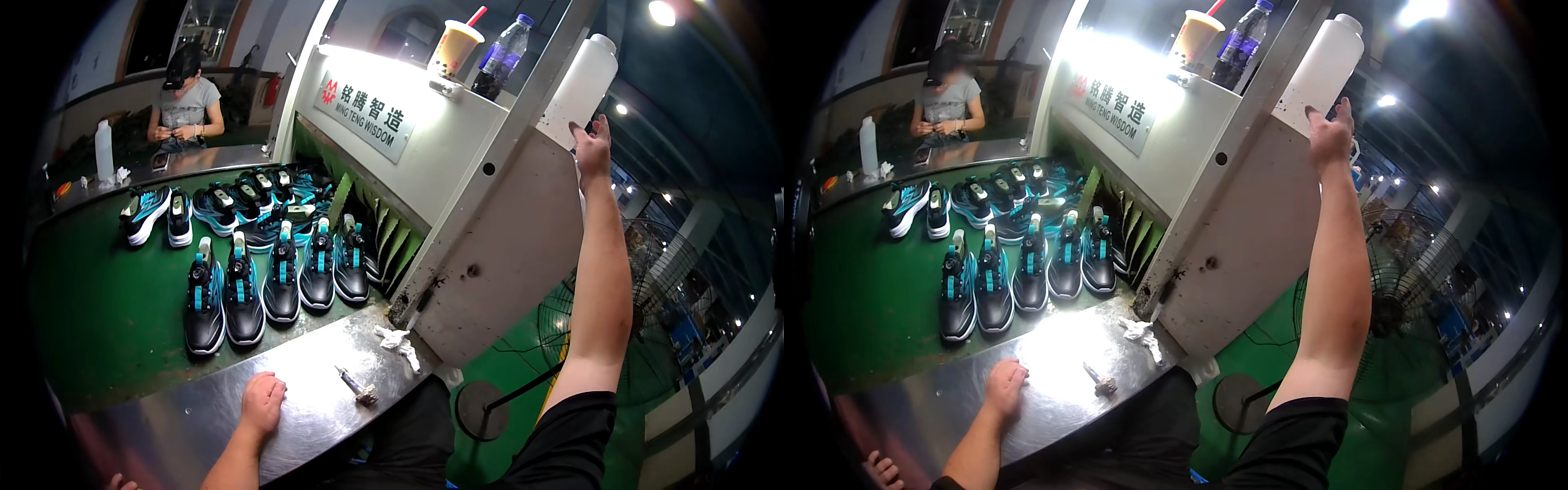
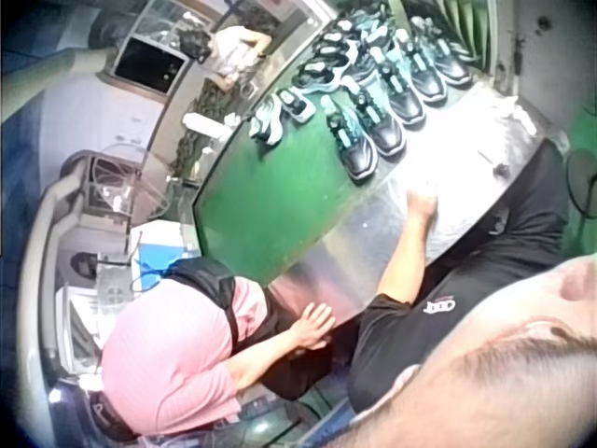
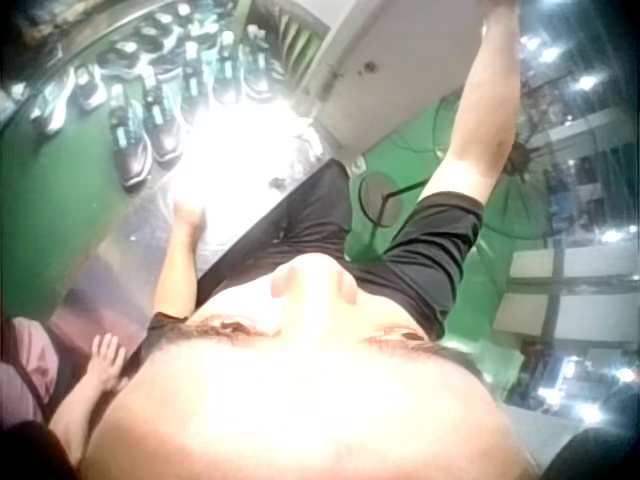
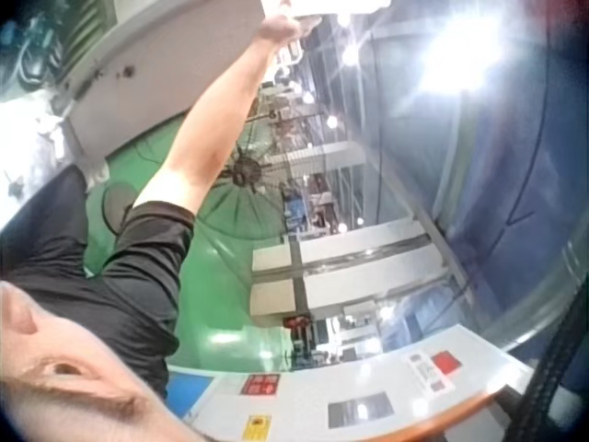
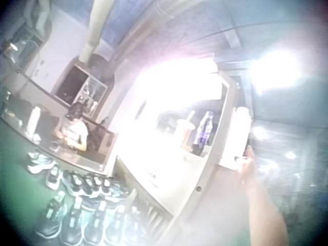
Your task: The person fills a syringe with a white liquid from a large plastic bottle by drawing the plunger back, then wipes the tip of the syringe with a cloth and places a cap on the needle. They then set the syringe on the workstation and later pick up a shoe to inspect the sole.
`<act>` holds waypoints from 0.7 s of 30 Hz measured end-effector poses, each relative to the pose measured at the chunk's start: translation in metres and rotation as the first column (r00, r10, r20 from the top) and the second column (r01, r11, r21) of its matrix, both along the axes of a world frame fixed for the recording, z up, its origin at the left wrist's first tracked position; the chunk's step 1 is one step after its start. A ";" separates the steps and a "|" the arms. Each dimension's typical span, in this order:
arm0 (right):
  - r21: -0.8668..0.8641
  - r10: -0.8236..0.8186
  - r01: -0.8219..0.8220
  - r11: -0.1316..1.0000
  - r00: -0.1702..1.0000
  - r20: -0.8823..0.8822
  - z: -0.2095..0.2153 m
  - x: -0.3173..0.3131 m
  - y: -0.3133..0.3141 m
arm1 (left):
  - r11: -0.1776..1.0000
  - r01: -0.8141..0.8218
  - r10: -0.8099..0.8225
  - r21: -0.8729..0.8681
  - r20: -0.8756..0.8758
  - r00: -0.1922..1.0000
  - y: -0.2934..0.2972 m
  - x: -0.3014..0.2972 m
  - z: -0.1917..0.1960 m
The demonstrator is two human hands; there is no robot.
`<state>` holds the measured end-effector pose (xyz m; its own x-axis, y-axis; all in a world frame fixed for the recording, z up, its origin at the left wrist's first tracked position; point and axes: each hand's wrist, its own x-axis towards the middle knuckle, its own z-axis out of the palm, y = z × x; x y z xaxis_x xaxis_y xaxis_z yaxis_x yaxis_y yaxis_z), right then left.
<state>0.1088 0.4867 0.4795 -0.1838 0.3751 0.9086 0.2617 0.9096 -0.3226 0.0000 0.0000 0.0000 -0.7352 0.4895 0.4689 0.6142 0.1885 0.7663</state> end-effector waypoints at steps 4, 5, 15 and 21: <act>-0.203 0.330 -0.342 0.918 0.940 -0.088 0.009 -0.010 0.010 | 1.000 -0.017 0.017 -0.014 0.029 0.999 0.001 0.017 -0.005; -0.253 0.436 -0.453 0.855 0.892 -0.123 0.011 -0.012 0.009 | 1.000 -0.016 0.016 -0.020 0.040 0.999 0.003 0.022 -0.007; -0.468 0.482 -0.493 0.733 0.863 -0.154 0.021 -0.014 -0.045 | 0.999 -0.027 0.028 -0.047 0.021 0.999 0.003 0.019 -0.006; -0.337 0.477 -0.506 0.794 0.862 -0.170 0.015 -0.015 -0.029 | 0.997 -0.043 0.044 -0.057 0.030 0.999 0.000 0.022 -0.008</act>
<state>0.0937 0.4580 0.4948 -0.3714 0.5529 0.7458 -0.2261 0.7253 -0.6503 0.0221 -0.0005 -0.0079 -0.7701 0.4818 0.4182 0.5807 0.2579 0.7721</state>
